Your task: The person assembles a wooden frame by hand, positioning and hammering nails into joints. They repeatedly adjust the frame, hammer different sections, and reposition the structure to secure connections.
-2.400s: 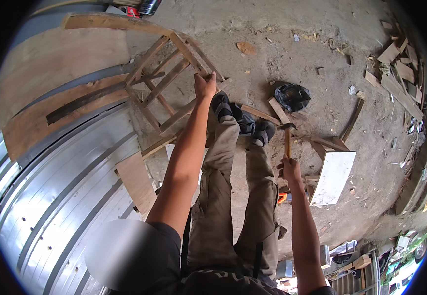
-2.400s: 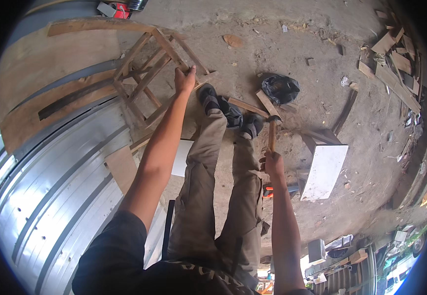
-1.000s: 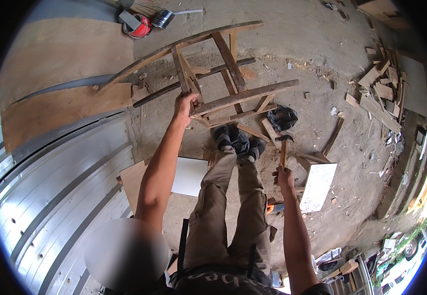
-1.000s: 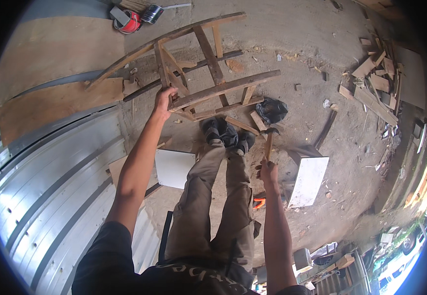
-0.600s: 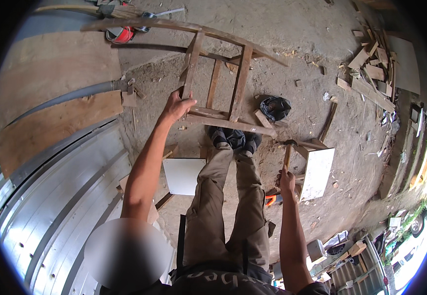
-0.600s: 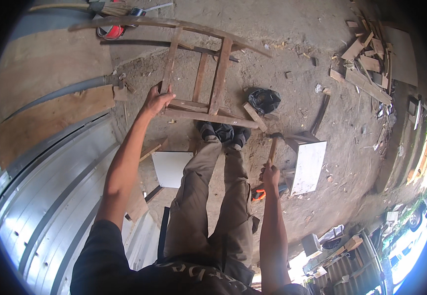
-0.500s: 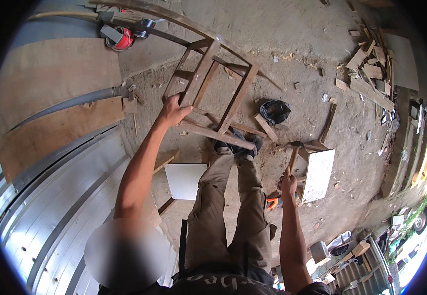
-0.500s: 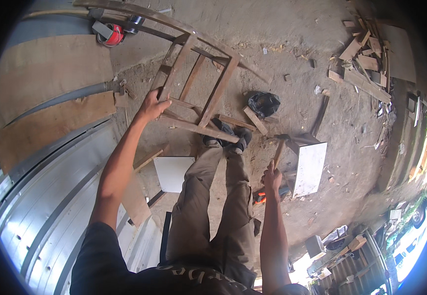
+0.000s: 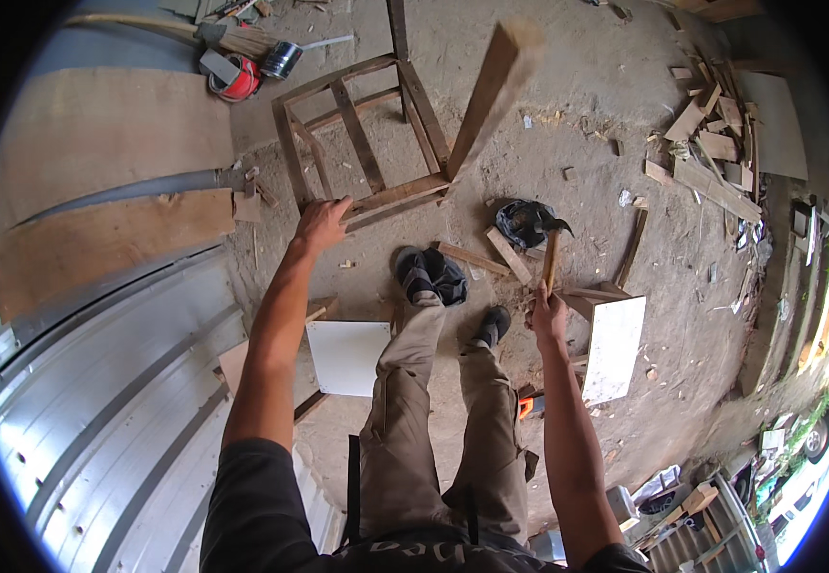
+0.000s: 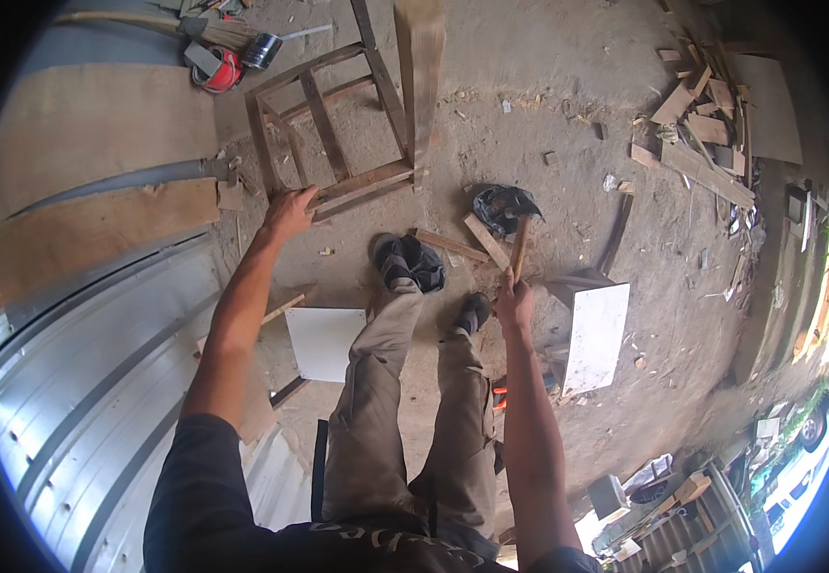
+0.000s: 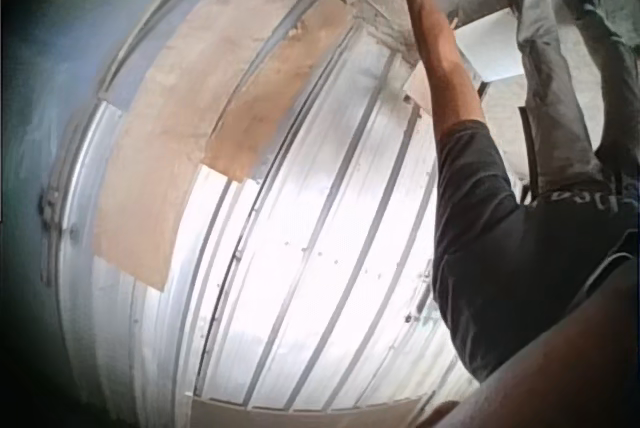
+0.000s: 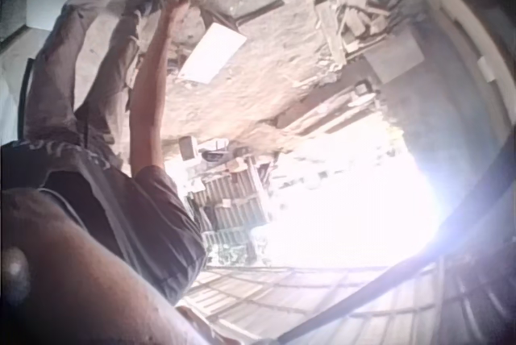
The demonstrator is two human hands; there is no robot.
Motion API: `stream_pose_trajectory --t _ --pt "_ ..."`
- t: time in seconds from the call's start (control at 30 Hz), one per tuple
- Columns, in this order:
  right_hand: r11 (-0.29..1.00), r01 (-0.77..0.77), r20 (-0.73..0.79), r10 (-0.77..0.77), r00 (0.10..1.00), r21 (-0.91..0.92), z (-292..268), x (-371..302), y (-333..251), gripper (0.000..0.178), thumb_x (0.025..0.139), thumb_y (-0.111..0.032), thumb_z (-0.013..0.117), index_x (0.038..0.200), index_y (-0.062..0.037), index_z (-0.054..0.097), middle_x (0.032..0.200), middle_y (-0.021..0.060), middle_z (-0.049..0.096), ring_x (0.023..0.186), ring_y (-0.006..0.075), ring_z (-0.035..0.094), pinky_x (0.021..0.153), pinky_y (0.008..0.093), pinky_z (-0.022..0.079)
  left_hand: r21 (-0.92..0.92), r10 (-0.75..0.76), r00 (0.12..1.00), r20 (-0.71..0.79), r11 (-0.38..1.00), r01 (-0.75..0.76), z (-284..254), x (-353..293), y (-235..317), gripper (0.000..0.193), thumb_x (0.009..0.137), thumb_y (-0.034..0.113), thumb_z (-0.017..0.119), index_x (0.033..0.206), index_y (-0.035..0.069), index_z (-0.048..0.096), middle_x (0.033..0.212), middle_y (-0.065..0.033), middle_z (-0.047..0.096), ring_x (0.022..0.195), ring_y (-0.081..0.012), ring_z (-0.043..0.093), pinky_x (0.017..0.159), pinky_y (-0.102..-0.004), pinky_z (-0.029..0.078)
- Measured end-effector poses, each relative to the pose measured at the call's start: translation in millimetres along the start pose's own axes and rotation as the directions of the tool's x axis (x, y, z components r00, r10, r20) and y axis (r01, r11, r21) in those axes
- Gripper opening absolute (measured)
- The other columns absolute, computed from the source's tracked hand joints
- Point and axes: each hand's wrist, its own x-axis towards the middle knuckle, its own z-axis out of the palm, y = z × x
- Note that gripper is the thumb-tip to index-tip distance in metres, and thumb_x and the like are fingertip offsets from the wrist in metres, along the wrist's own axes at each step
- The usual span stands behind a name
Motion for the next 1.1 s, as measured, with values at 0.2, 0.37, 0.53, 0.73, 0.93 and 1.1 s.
stream_pose_trajectory --t 0.2,0.37,0.53,0.73,0.93,1.1 --pt "0.999 0.029 0.139 -0.024 0.990 -0.039 -15.5 -5.7 77.8 0.042 0.100 -0.043 0.051 0.083 -0.0046 0.052 0.060 -0.0004 0.046 0.042 0.0104 0.046 0.039 0.0290 0.038 0.198 -0.237 0.970 -0.055 0.950 0.243 88.5 -49.0 -23.2 0.054 0.075 -0.001 0.067 0.127 0.006 0.055 0.122 -0.0133 0.063 0.118 -0.0317 0.056 0.100 -0.0431 0.043" --pt "0.967 0.126 0.176 -0.088 0.981 -0.221 -34.7 -6.0 139.3 0.047 0.099 -0.045 0.050 0.087 -0.0003 0.057 0.062 0.0029 0.052 0.043 0.0114 0.051 0.038 0.0293 0.039 0.009 -0.527 0.788 -0.318 0.830 0.558 145.5 -91.8 -22.3 0.052 0.079 0.008 0.067 0.129 0.004 0.053 0.127 -0.0178 0.058 0.125 -0.0340 0.049 0.107 -0.0443 0.037" --pt "0.777 0.319 0.000 -0.379 0.925 -0.543 -46.5 29.2 221.8 0.047 0.100 -0.041 0.045 0.088 0.0012 0.061 0.073 0.0188 0.064 0.065 0.0358 0.064 0.057 0.0463 0.048 -0.363 -0.456 0.648 -0.610 0.888 0.283 156.2 -92.7 106.9 0.063 0.079 0.009 0.071 0.133 0.002 0.041 0.137 -0.0217 0.044 0.129 -0.0415 0.042 0.108 -0.0485 0.033" --pt "0.718 0.356 -0.030 -0.464 0.885 -0.599 -16.0 92.9 199.8 0.035 0.098 -0.035 0.047 0.101 -0.0013 0.056 0.088 0.0289 0.064 0.087 0.0513 0.058 0.074 0.0568 0.045 -0.791 -0.750 0.549 -0.368 0.563 0.240 251.5 -54.6 146.5 0.098 0.072 0.045 0.083 0.139 -0.007 0.033 0.139 -0.0287 0.038 0.129 -0.0425 0.039 0.111 -0.0492 0.031" --pt "0.440 0.722 -0.012 -0.858 0.514 -0.534 57.3 250.4 186.7 0.026 0.095 -0.020 0.056 0.113 -0.0016 0.050 0.094 0.0233 0.062 0.085 0.0446 0.061 0.070 0.0520 0.049 -0.650 -0.503 0.571 -0.649 0.756 -0.072 280.7 44.5 117.4 0.095 0.072 0.047 0.083 0.134 -0.009 0.039 0.136 -0.0286 0.042 0.128 -0.0406 0.041 0.109 -0.0467 0.030" --pt "0.283 0.846 -0.051 -0.955 0.292 -0.452 110.1 325.4 184.2 0.031 0.094 -0.017 0.057 0.120 -0.0007 0.049 0.101 0.0234 0.059 0.086 0.0429 0.061 0.071 0.0495 0.051 -0.659 -0.558 0.369 -0.743 0.519 -0.544 297.9 100.8 130.3 0.029 0.098 0.025 0.059 0.091 -0.004 0.059 0.086 -0.0053 0.064 0.076 -0.0115 0.057 0.076 -0.0288 0.047"
